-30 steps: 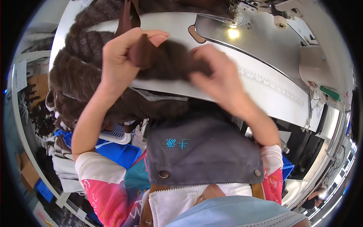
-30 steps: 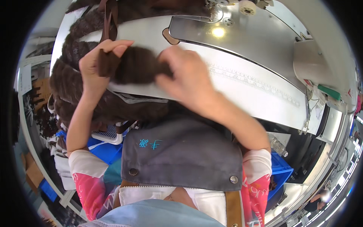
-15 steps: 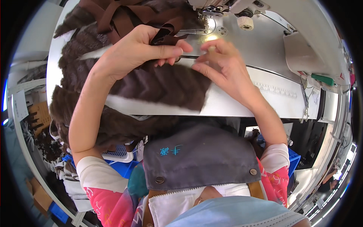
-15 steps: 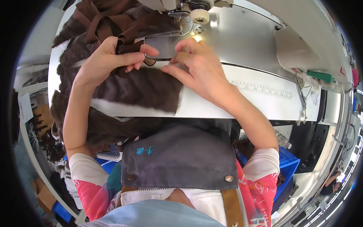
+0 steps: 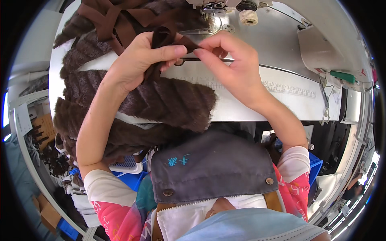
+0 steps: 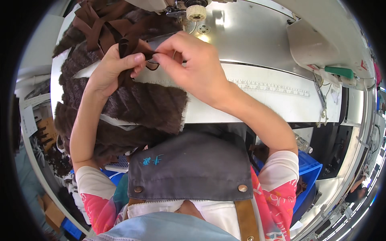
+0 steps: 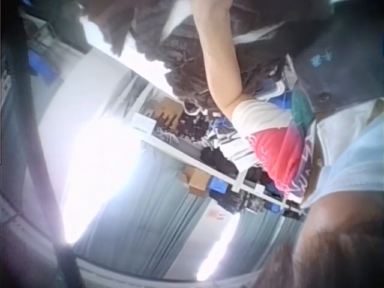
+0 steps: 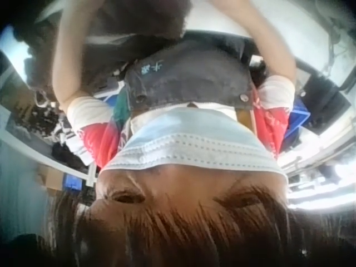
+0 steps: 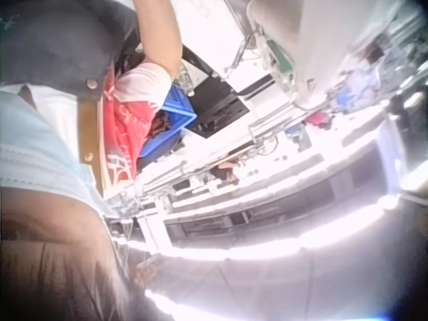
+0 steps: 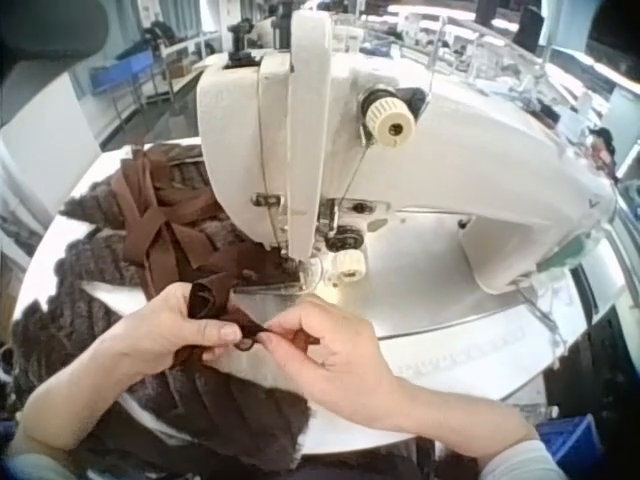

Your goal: Sewing brown fabric strips onto a piece of faux fur material using an industrial sewing machine.

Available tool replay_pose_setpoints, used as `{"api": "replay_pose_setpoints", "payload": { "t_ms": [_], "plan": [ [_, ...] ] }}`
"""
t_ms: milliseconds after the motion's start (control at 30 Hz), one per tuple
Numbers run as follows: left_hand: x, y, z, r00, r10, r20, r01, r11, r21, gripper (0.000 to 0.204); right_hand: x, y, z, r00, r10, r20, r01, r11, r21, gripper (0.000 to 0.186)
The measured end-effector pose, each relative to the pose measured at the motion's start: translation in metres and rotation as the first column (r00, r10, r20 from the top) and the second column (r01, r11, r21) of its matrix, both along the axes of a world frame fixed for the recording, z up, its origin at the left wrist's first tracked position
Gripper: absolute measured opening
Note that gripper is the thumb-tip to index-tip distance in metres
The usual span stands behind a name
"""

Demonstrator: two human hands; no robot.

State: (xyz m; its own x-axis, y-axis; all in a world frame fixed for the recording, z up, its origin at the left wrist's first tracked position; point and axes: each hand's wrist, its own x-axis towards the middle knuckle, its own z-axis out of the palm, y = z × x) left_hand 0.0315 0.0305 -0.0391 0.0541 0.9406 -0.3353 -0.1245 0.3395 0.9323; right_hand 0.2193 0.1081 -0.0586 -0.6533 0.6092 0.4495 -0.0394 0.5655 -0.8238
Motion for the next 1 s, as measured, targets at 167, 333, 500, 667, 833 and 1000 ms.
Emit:
{"api": "replay_pose_setpoints", "payload": {
  "t_ms": [167,333,500,667,833,1000],
  "plan": [
    [0.002,-0.005,-0.007,0.995,0.077,0.058,-0.078,0.997,0.020,0.026,0.004,0.000,0.001,0.999,0.046,-0.017,-0.049,0.979,-0.198,0.011],
    [0.016,-0.010,-0.006,0.975,0.217,0.044,-0.221,0.962,0.160,0.015,0.005,0.006,0.001,0.984,0.157,-0.084,-0.166,0.635,-0.755,0.017],
    [0.019,-0.015,-0.006,0.973,0.229,-0.028,-0.219,0.955,0.199,0.016,0.010,0.002,-0.002,0.989,-0.120,-0.086,0.136,0.968,0.211,0.020],
    [0.022,-0.015,-0.007,0.954,0.219,-0.203,-0.149,0.939,0.311,0.020,0.009,-0.010,-0.004,0.998,-0.048,-0.043,0.053,0.993,0.102,0.013],
    [0.026,-0.015,0.000,0.948,0.226,-0.223,-0.130,0.917,0.378,0.015,0.011,-0.012,-0.005,0.990,0.141,0.023,-0.123,0.923,-0.365,0.016],
    [0.018,-0.017,-0.008,0.905,0.206,-0.371,-0.062,0.929,0.365,0.017,0.022,-0.013,-0.007,0.941,0.259,0.217,-0.233,0.962,-0.139,0.025]
  ]
}}
